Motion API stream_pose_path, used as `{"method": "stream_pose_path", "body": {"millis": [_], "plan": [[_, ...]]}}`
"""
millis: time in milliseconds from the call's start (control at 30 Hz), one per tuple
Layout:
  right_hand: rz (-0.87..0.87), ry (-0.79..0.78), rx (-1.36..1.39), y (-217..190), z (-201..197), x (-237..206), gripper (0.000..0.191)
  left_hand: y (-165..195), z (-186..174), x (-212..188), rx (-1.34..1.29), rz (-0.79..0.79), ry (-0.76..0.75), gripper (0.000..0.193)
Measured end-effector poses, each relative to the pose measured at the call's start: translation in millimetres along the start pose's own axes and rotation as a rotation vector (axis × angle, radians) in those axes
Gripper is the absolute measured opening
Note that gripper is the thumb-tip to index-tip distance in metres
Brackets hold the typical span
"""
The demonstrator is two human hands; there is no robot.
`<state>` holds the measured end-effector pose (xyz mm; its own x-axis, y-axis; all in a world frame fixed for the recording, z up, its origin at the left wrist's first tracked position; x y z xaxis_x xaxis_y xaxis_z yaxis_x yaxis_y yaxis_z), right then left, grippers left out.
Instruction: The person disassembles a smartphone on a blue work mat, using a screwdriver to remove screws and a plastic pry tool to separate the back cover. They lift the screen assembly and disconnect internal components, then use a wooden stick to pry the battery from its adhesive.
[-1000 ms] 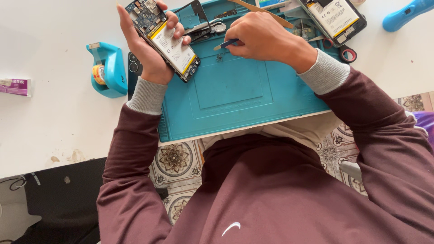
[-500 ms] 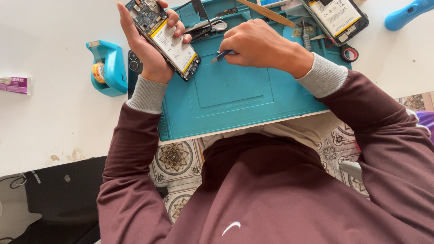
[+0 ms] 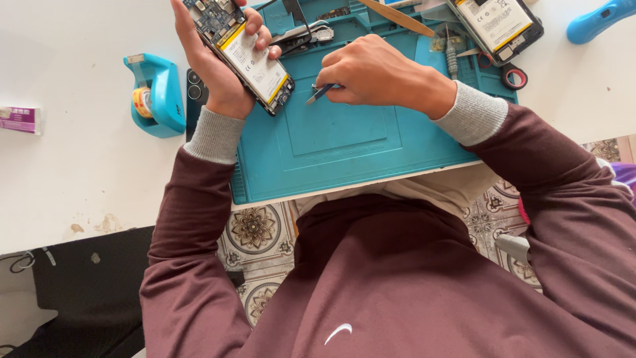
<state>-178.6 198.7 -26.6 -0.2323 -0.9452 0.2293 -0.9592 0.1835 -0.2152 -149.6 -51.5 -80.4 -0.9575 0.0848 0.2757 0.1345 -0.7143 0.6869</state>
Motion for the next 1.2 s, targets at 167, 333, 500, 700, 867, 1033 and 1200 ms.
{"method": "stream_pose_path", "body": {"millis": [167, 333, 500, 700, 867, 1033, 1200], "plan": [[0.021, -0.008, 0.002, -5, 1, 2, 0.014, 1, 2, -1, -0.001, -0.001, 0.005, 0.076], [0.075, 0.002, 0.129, 0, -7, -1, 0.015, 1, 3, -1, 0.006, 0.003, -0.002, 0.076], [0.117, 0.013, 0.27, 16, -24, -6, 0.019, 1, 1, -1, 0.049, 0.019, -0.019, 0.075], [0.278, -0.139, 0.235, 27, -24, -11, 0.023, 0, -2, 0, 0.039, 0.01, -0.027, 0.079], [0.221, -0.106, 0.246, 26, -19, -9, 0.022, 0, -3, -1, 0.046, 0.01, -0.024, 0.078], [0.157, -0.079, 0.236, 23, -20, -8, 0.021, -1, -3, -1, 0.068, 0.022, -0.02, 0.075], [0.177, -0.118, 0.191, 17, -19, -8, 0.019, -1, -3, -2, 0.009, -0.015, -0.012, 0.08]]}}
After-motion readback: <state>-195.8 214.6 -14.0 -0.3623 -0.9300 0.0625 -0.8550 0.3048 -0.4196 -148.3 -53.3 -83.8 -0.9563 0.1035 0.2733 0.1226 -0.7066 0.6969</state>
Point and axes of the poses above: each hand's wrist, its own x-axis towards the middle knuckle, its own z-axis out of the palm, y = z × x, the point moved 2 cm from there along x, towards the middle knuckle, and after that the axes turned 5 degrees about -y, right-handed, at the moved point
